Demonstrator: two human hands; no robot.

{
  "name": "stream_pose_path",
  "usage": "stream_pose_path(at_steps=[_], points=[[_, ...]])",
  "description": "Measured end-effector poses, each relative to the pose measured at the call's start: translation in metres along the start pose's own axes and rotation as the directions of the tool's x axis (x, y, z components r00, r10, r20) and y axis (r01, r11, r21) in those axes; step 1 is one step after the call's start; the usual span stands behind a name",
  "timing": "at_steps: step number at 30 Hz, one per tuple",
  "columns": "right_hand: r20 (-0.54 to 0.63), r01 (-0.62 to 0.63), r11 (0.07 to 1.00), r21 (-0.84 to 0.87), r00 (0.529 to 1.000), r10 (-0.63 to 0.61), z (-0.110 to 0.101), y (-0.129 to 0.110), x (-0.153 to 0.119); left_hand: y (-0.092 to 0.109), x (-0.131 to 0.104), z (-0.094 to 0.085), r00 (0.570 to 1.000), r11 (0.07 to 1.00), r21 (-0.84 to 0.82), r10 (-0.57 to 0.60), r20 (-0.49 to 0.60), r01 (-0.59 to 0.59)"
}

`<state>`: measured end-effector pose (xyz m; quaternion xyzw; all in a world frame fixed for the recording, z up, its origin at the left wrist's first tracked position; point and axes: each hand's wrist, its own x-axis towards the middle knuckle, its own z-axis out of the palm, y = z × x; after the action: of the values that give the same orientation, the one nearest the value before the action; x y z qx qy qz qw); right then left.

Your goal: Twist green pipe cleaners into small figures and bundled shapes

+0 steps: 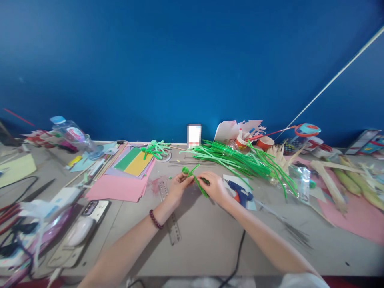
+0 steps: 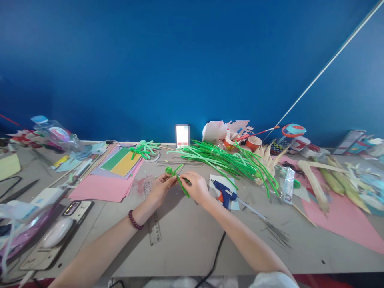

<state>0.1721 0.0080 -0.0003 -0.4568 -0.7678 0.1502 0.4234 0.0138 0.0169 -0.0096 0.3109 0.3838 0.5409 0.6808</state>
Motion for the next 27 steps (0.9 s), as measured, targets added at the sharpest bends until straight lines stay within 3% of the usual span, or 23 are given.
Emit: stream_pose_path(at_steps=[7, 19, 24, 27], points=[[0.051, -0.061, 0.998, 0.028, 0.997, 0.060, -0.006, -0.001, 0.003, 0.004, -0.001, 0.001, 1.000, 1.000, -0.025, -0.006, -0.029, 0.005], [-0.073, -0.089, 0.995, 0.039, 0.993, 0.092, 0.009, -0.004, -0.007, 0.001, -0.001, 0.002, 0.998, 0.998, -0.060, -0.031, -0.056, 0.027], [-0.066, -0.063, 0.996, 0.066, 0.996, 0.067, 0.005, -0.008, -0.004, 0.003, 0.001, 0.000, 0.999, 0.998, -0.062, -0.023, -0.047, 0.020], [-0.149, -0.012, 1.000, -0.001, 0.989, 0.012, 0.002, -0.010, -0.002, 0.005, 0.004, -0.003, 0.998, 0.997, -0.073, 0.021, -0.059, -0.025]])
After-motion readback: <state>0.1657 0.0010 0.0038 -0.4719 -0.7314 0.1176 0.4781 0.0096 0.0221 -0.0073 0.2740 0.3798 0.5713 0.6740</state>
